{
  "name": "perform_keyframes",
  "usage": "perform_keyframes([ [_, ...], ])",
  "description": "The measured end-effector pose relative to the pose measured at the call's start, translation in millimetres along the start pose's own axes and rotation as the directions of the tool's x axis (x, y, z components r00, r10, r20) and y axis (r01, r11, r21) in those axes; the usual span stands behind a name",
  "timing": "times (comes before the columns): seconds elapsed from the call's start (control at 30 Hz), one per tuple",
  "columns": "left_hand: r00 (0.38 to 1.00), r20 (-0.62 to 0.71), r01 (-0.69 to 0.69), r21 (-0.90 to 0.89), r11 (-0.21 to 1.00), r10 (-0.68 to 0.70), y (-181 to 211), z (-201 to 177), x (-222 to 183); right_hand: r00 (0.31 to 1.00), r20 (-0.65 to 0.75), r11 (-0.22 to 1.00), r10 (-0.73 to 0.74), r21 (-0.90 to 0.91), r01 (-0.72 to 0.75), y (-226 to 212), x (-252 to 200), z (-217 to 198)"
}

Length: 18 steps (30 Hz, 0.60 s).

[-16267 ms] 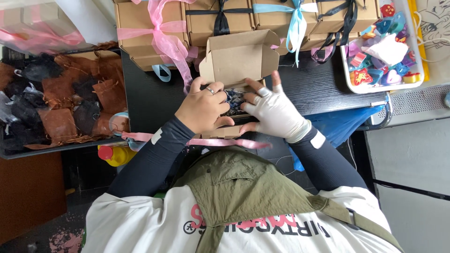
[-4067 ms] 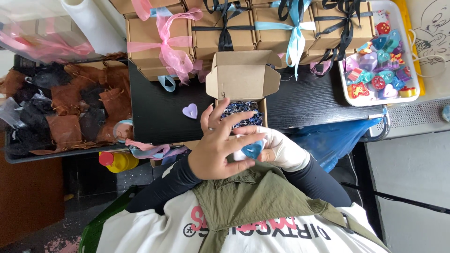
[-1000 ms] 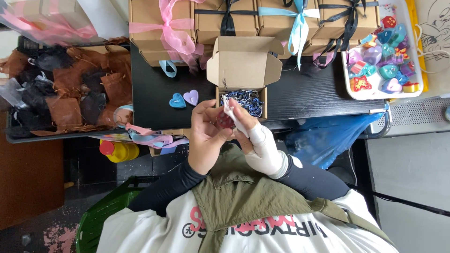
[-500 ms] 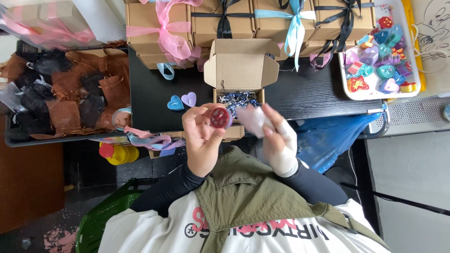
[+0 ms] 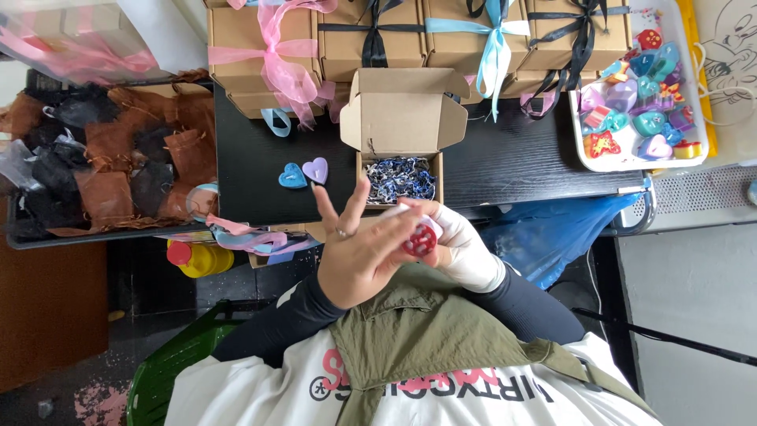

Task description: Packing small heart-shaped soaps or candles into boxes, adding filler, and tying ribbons.

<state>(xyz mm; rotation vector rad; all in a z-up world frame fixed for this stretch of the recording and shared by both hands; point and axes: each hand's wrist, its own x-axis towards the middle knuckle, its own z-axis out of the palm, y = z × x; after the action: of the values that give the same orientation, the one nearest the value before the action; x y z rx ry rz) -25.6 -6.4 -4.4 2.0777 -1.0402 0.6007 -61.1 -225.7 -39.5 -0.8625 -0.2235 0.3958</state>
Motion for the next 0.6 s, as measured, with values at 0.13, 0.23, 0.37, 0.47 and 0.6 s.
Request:
perform_keyframes([
  [0.13, 0.992, 0.053, -0.115, 0.054, 0.992, 0.112, 4, -10, 3, 0.997, 0.062, 0.996, 0.05, -0.074, -0.045, -16, -8, -4],
  [0.23, 0.978, 0.173, -0.091, -0.145, 0.985, 0.115, -1, -12, 1, 0.987, 0.081, 0.989, 0.14, -0.05, -0.136, -33, -6, 4],
  [0.37, 0.979, 0.19, -0.026, -0.261, 0.965, 0.078, 1, -14, 1, 0.968, 0.082, 0.964, 0.239, -0.143, -0.226, -38, -5, -2],
  [0.47, 0.984, 0.177, 0.04, -0.288, 0.957, 0.012, 3, -12, 5, 0.959, 0.079, 0.945, 0.272, -0.211, -0.25, -20, -14, -23],
  [0.6, 0.979, 0.181, 0.153, -0.379, 0.912, -0.09, 2, -9, 12, 0.966, 0.013, 0.964, 0.258, -0.068, -0.256, -15, -8, -7],
])
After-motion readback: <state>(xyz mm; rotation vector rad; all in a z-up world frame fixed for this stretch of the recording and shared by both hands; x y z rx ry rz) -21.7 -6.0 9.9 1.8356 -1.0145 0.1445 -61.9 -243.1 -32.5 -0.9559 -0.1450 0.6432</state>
